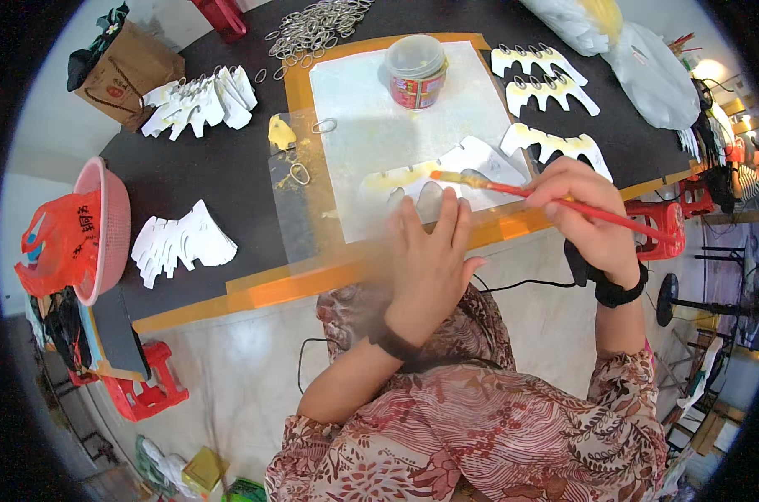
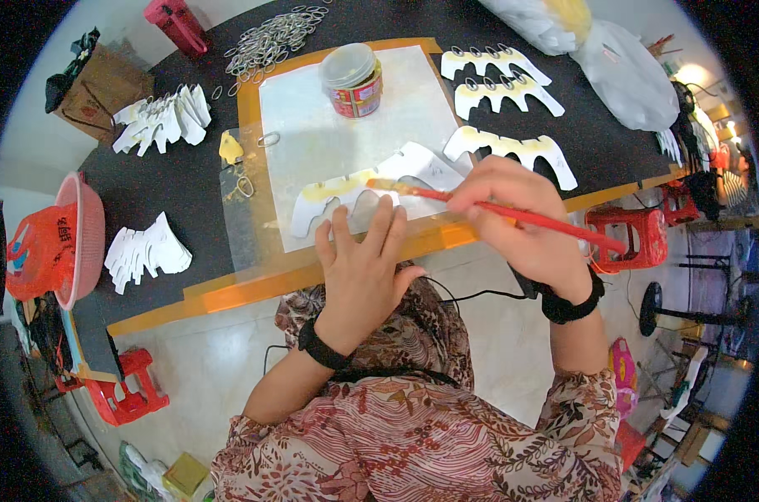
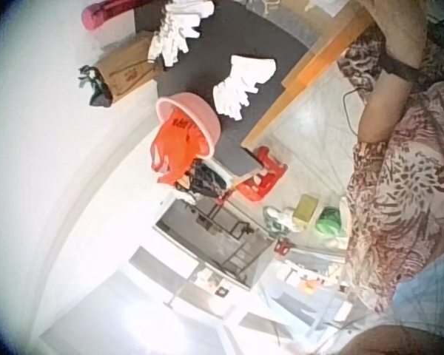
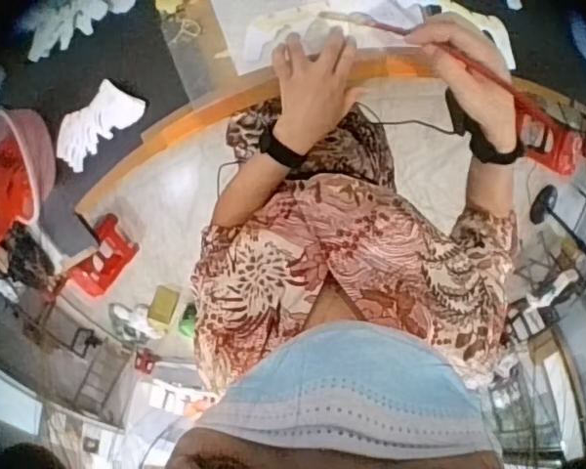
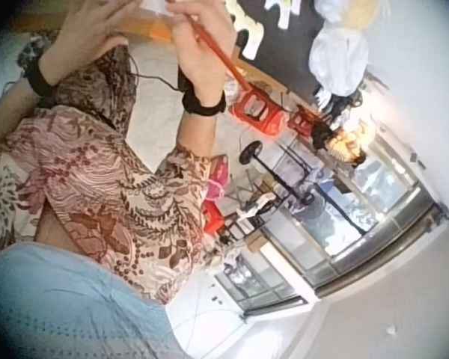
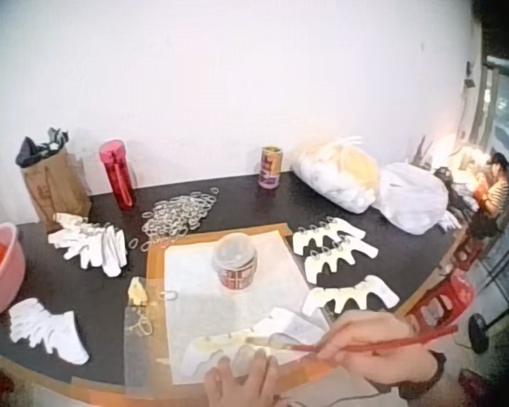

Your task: Applying glue to shoe components with a brush.

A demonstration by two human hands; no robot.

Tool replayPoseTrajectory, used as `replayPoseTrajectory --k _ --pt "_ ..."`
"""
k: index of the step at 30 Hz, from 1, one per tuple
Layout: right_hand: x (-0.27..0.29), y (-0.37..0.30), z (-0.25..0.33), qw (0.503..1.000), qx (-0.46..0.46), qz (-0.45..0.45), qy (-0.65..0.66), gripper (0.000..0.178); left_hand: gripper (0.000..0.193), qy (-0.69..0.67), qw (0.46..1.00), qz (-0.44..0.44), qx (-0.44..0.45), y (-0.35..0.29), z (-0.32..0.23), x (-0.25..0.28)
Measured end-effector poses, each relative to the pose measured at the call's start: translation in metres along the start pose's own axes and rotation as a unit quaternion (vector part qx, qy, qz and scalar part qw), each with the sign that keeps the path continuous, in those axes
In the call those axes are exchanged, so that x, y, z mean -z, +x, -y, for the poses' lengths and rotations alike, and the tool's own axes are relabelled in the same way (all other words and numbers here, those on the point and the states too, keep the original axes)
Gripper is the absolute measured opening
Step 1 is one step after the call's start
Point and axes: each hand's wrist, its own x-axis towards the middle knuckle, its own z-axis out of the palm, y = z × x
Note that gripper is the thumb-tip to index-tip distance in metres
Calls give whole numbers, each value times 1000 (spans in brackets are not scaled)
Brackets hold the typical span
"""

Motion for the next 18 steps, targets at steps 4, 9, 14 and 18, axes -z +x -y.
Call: replayPoseTrajectory --k 4,9,14,18 --pt "-5 3 -2 999 -9 -44 -3 11 73 -9 1000 -4 2 0 0 -1" --pt "4 2 -2 1000 0 1 2 13 74 -8 1000 -8 -7 0 1 -2" --pt "-4 5 0 999 -4 -48 15 13 73 -2 1000 1 -4 0 0 -1" --pt "0 3 -3 1000 0 -18 -18 14 73 -4 1000 -5 -8 0 2 -1"
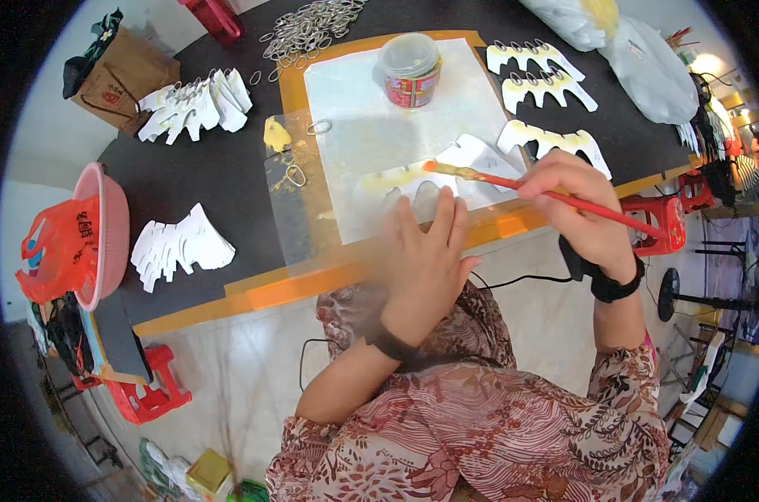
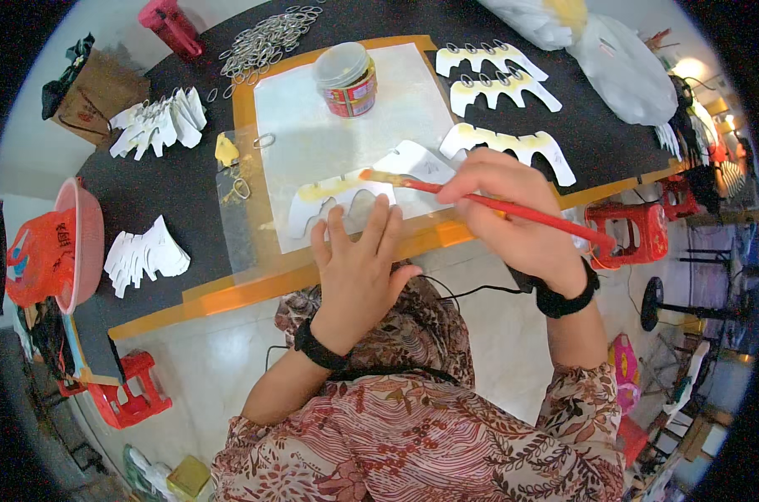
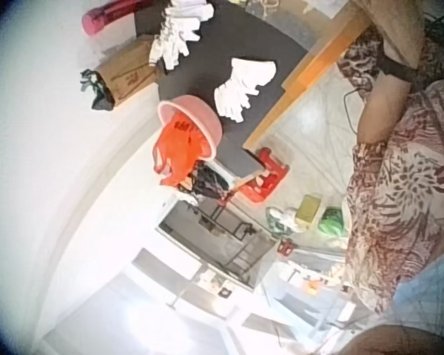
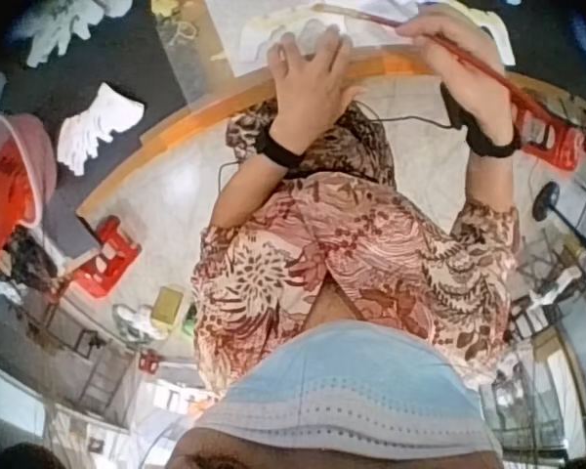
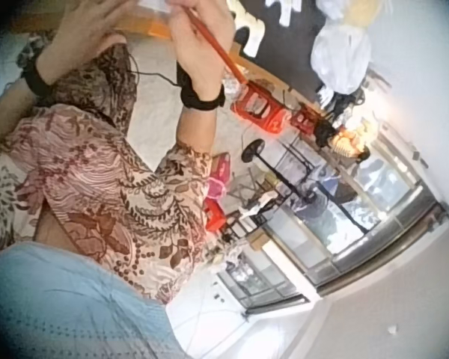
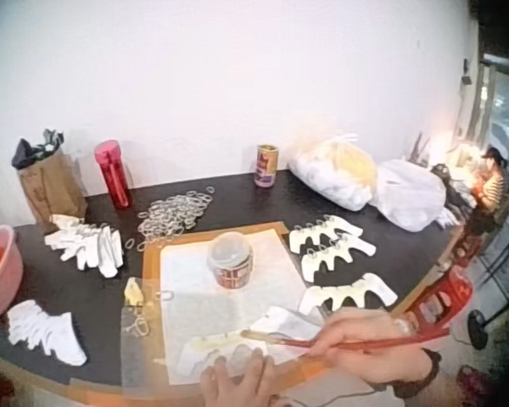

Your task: Applying glue to shoe components with a brush.

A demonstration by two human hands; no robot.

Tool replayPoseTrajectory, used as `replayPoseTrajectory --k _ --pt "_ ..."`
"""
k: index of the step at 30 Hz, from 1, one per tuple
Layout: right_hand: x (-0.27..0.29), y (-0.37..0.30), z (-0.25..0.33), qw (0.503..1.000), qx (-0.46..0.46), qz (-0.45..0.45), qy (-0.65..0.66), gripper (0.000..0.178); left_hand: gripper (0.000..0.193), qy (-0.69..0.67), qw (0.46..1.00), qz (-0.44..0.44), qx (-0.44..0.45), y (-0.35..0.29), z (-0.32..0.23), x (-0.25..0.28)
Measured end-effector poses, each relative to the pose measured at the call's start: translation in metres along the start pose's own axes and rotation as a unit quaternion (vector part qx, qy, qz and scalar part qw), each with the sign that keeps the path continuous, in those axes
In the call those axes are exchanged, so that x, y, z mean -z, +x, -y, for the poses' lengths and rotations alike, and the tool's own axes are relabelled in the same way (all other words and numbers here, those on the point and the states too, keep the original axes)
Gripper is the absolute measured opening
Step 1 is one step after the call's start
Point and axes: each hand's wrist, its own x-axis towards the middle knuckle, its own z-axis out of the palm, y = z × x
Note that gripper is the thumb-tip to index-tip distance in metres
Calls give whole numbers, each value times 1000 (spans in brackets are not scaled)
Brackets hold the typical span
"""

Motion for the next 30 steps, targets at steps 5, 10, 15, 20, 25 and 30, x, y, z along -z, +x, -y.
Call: replayPoseTrajectory --k 5,10,15,20,25,30 --pt "-4 2 6 999 4 -30 18 12 74 8 1000 12 4 2 -2 1" --pt "7 -3 4 1000 5 3 -7 10 74 7 1000 8 8 2 -3 1" --pt "16 -10 -4 992 -107 -49 48 12 73 35 999 24 7 2 -5 2" --pt "9 -19 -33 939 -243 -145 198 21 74 29 999 19 8 4 -5 3" --pt "9 -28 -38 935 -252 -140 209 23 75 17 1000 16 7 2 -3 1" --pt "6 -31 -32 952 -212 -137 173 12 75 16 1000 18 8 1 -2 0"
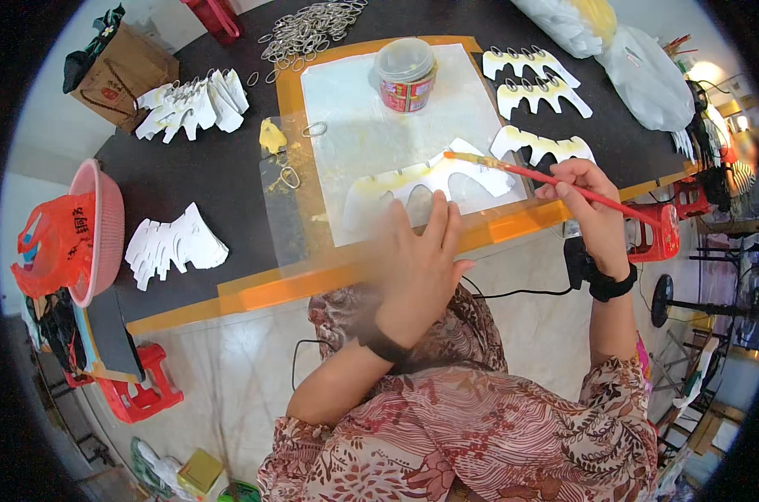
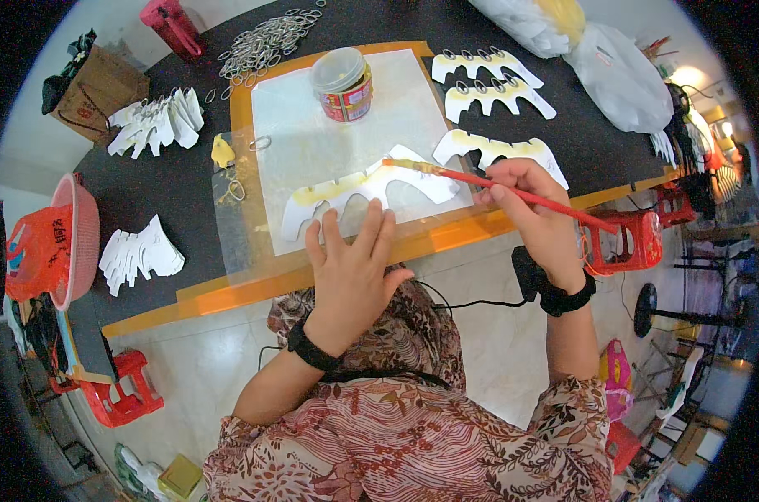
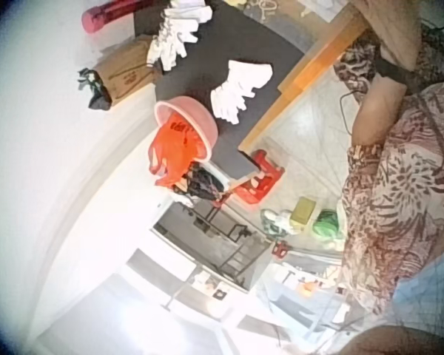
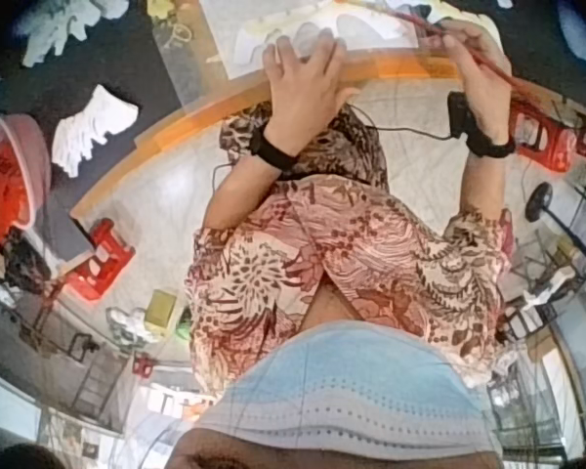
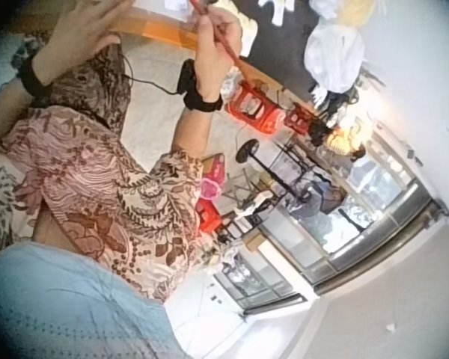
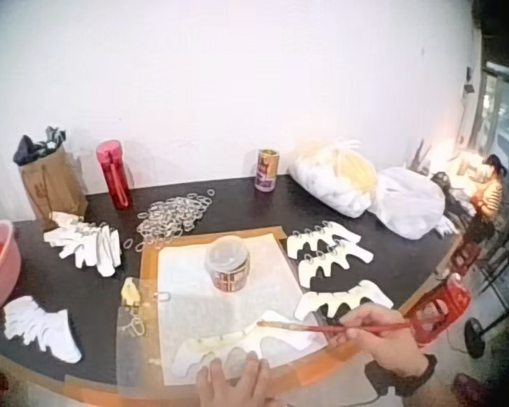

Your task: Applying glue to shoe components with a brush.

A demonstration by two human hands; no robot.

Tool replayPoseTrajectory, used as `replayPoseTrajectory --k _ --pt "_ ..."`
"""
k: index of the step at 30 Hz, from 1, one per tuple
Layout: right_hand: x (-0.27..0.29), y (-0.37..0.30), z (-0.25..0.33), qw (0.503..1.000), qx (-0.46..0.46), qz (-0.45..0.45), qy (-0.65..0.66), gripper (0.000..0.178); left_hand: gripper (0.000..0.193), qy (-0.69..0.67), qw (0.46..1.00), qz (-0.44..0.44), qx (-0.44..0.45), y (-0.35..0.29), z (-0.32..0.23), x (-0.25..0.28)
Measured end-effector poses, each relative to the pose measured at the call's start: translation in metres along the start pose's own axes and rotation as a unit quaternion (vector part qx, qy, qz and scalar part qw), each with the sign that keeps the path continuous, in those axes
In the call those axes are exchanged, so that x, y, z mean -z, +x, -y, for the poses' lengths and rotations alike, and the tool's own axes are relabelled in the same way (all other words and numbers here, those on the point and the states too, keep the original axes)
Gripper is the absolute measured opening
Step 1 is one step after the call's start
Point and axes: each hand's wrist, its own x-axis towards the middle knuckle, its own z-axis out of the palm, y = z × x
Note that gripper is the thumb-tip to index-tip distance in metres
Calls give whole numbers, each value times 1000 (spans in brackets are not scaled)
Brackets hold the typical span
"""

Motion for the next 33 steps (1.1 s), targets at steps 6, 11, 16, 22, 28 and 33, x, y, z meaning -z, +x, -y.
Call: replayPoseTrajectory --k 6,11,16,22,28,33 --pt "17 -5 -10 990 63 118 -52 7 74 -3 1000 -2 -2 0 0 0" --pt "24 -9 -9 995 41 88 -37 7 73 -11 1000 -1 -3 1 1 0" --pt "15 -13 -14 1000 -1 25 2 9 73 -9 1000 8 1 -1 1 1" --pt "13 -14 -24 991 98 52 -73 9 74 -12 1000 7 -6 0 2 2" --pt "19 -10 -10 954 193 105 -203 16 74 2 1000 2 -6 0 2 1" --pt "24 -11 -2 928 228 139 -259 19 75 -14 1000 -11 -7 -3 5 -1"
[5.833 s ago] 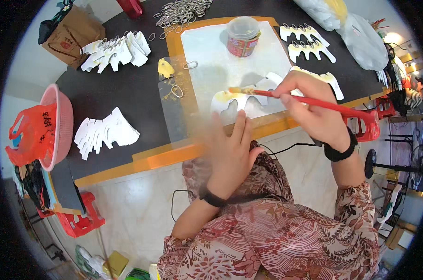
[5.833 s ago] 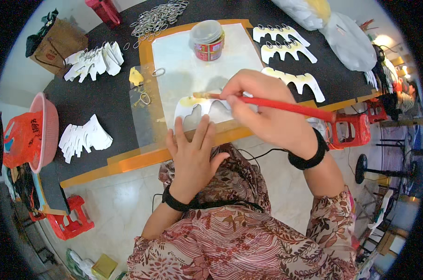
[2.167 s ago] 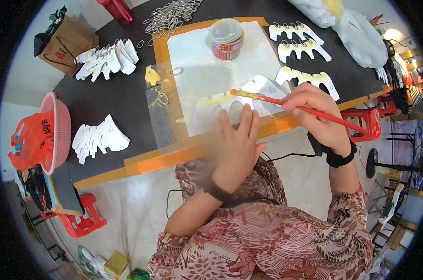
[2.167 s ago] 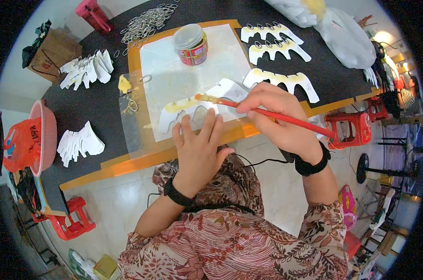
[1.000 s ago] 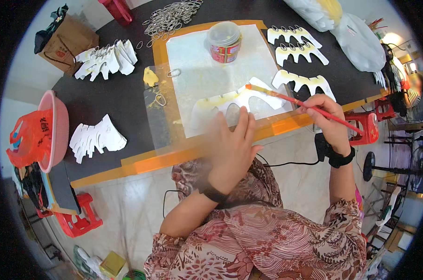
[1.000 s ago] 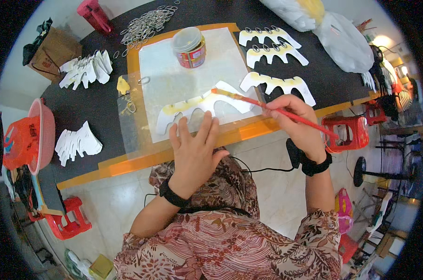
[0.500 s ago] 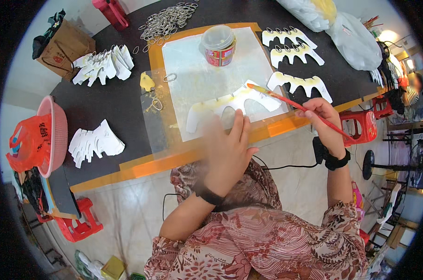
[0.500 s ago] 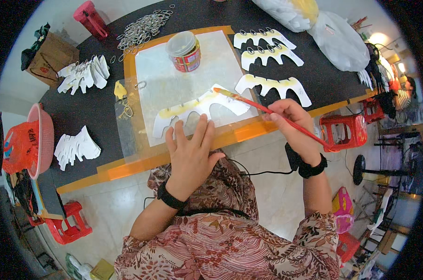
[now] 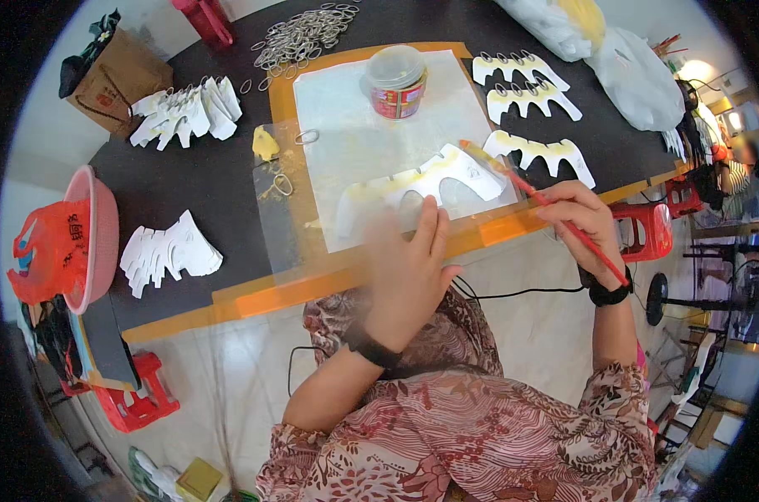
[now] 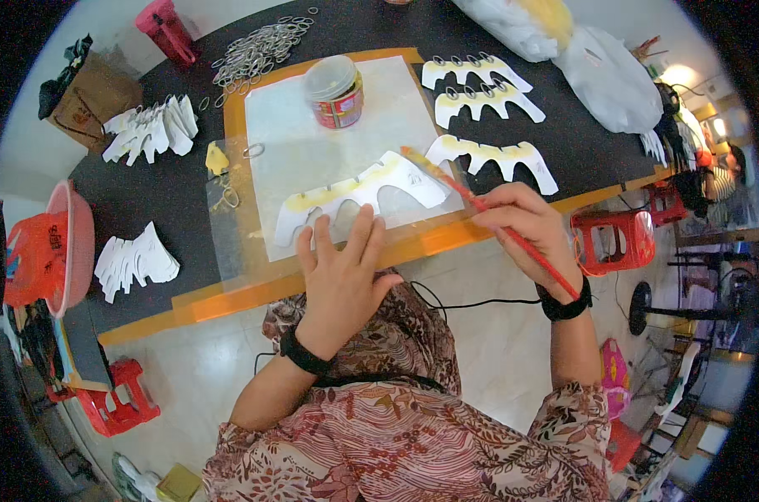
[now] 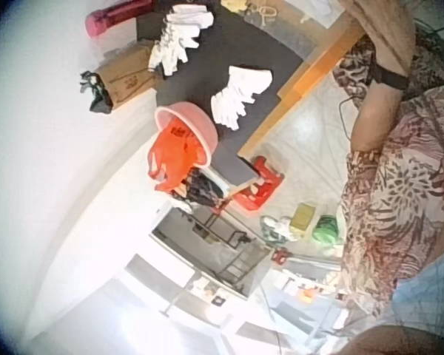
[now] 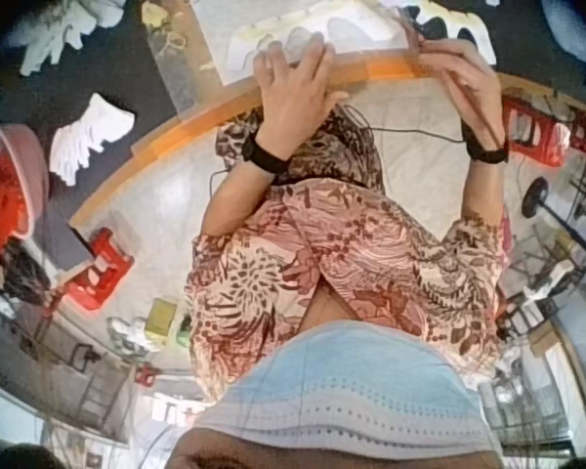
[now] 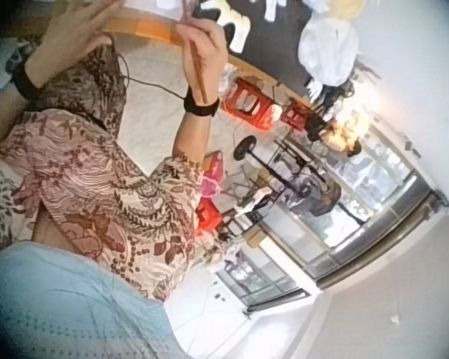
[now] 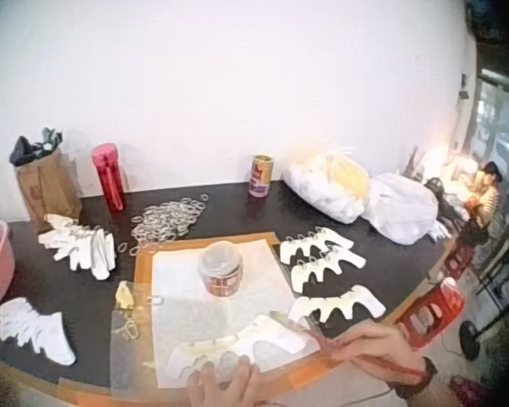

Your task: Applying glue to shoe components with a brush.

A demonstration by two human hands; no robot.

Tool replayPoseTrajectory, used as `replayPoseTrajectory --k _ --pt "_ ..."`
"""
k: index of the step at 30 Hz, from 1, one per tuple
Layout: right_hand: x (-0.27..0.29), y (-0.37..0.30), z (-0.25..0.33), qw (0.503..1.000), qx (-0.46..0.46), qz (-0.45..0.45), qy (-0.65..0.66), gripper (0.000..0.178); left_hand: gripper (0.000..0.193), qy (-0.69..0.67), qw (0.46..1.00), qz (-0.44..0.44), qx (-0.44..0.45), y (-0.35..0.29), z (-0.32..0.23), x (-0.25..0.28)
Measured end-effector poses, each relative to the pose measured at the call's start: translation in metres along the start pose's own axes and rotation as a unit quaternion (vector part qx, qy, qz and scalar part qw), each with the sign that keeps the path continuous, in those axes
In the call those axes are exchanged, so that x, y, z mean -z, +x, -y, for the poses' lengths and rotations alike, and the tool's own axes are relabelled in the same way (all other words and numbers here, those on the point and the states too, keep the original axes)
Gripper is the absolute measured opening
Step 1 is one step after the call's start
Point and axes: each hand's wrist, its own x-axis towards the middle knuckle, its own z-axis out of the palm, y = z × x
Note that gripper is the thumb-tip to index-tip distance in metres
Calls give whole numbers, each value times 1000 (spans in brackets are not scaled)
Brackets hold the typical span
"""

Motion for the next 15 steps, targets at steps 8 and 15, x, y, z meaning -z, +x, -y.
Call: replayPoseTrajectory --k 8,15 --pt "-12 -13 -1 930 -81 -259 249 14 79 -18 1000 -9 -12 -2 6 5" --pt "-37 -8 9 852 -140 -249 440 20 80 -43 998 -23 -50 -5 12 9"
